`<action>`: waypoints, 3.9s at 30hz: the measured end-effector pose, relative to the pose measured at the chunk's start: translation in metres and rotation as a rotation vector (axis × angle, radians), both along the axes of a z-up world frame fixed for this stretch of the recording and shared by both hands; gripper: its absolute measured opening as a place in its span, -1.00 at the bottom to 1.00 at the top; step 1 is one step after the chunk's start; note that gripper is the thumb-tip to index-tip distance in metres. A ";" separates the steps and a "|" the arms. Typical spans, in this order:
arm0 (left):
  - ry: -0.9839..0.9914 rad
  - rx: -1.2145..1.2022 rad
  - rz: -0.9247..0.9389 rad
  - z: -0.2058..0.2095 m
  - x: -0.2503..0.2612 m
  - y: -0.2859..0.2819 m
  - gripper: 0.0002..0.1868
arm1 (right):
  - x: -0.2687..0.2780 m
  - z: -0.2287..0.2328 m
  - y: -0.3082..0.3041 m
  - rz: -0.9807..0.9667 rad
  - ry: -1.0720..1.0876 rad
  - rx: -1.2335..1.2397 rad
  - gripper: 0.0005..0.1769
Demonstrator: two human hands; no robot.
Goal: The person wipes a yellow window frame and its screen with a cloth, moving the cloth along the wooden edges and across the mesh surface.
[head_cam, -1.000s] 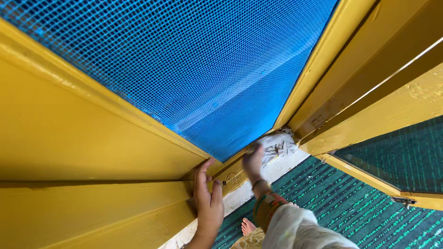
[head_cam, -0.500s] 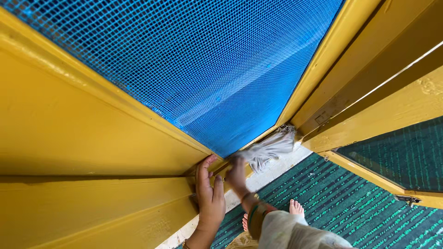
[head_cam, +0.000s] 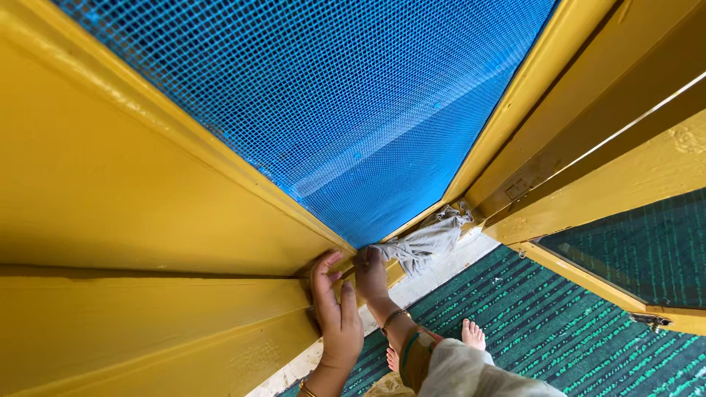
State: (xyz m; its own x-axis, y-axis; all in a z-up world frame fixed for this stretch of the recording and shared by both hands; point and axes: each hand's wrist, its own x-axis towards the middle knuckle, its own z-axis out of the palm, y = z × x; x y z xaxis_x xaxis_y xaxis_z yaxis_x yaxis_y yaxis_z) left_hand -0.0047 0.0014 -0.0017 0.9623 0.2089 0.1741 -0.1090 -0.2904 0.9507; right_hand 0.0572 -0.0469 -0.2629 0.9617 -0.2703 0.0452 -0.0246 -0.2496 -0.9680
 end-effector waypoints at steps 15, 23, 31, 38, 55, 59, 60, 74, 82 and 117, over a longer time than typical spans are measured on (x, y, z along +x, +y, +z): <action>-0.237 0.061 0.025 -0.005 0.006 -0.007 -0.34 | -0.012 0.400 -0.056 0.396 -0.734 -0.002 -0.51; -0.220 -0.031 -0.048 -0.002 -0.001 -0.004 -0.21 | 0.002 0.190 -0.052 0.262 -0.352 -0.017 -0.45; -0.194 -0.010 -0.030 -0.004 -0.005 -0.004 -0.27 | 0.019 0.099 -0.070 0.263 -0.083 0.423 -0.92; -0.222 0.008 -0.029 -0.006 -0.006 -0.004 -0.35 | 0.017 0.369 -0.082 0.221 -0.816 0.085 -0.72; -0.270 0.054 0.019 -0.016 -0.007 -0.006 -0.39 | 0.012 0.248 -0.050 -0.097 -0.449 -0.180 -0.93; -0.262 0.032 -0.009 -0.020 -0.006 -0.005 -0.42 | 0.039 0.334 -0.075 -0.076 -0.859 -0.238 -0.80; -0.240 0.036 -0.004 -0.019 -0.007 -0.006 -0.42 | 0.054 0.348 -0.089 -0.172 -0.886 -0.295 -0.75; -0.136 0.145 -0.016 -0.016 0.001 -0.004 -0.51 | 0.098 0.139 -0.082 -0.534 -0.203 0.160 -0.63; -0.182 0.120 -0.004 -0.035 0.007 -0.005 -0.60 | 0.027 0.250 -0.046 -0.152 -0.448 0.004 -0.90; -0.074 0.122 -0.053 -0.035 0.010 -0.002 -0.42 | 0.017 0.171 -0.098 0.580 0.461 0.739 -0.72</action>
